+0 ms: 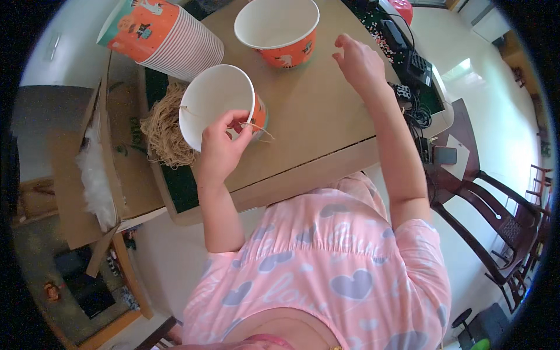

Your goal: Tying thin yellow strings to the rims of decorated paper bowls.

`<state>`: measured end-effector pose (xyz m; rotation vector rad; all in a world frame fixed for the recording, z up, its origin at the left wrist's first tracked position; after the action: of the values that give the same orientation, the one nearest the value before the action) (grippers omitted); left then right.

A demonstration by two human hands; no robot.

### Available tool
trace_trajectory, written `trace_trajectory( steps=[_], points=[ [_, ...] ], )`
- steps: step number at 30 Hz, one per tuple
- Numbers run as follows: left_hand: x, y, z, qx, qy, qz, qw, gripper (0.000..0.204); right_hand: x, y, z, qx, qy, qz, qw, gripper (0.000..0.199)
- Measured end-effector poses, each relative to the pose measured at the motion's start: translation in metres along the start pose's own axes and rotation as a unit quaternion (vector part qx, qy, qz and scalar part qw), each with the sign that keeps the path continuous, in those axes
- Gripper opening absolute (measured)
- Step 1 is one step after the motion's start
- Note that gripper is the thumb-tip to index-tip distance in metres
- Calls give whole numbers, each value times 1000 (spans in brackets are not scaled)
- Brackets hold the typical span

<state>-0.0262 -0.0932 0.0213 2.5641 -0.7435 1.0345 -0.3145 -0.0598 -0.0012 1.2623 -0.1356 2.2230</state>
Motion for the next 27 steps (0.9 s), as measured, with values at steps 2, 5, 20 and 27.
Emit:
trace_trajectory(
  steps=[2, 5, 20, 27],
  points=[
    [-1, 1, 1, 11, 4, 5, 1000, 19, -16, -10, -9, -18, 74, 29, 997, 16],
    [-1, -1, 1, 17, -3, 0, 1000, 20, -68, -60, 11, 26, 311, 122, 942, 22],
    [-1, 0, 5, 32, -36, -14, 999, 15, -76, -72, 11, -157, 696, 67, 697, 23],
    [0, 3, -2, 13, -3, -12, 1000, 17, -125, -136, 101, -22, 529, 408, 744, 20]
  ],
)
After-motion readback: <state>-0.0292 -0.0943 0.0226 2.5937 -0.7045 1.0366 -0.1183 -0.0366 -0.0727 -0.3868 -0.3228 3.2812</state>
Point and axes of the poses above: each hand's wrist, its own y-axis towards the middle knuckle, its own x-axis out of the back of the hand, z = x × y, the point moved 10 cm from there along y, towards the middle knuckle, and after that the axes turned 6 degrees about y, right-handed, at the moved point
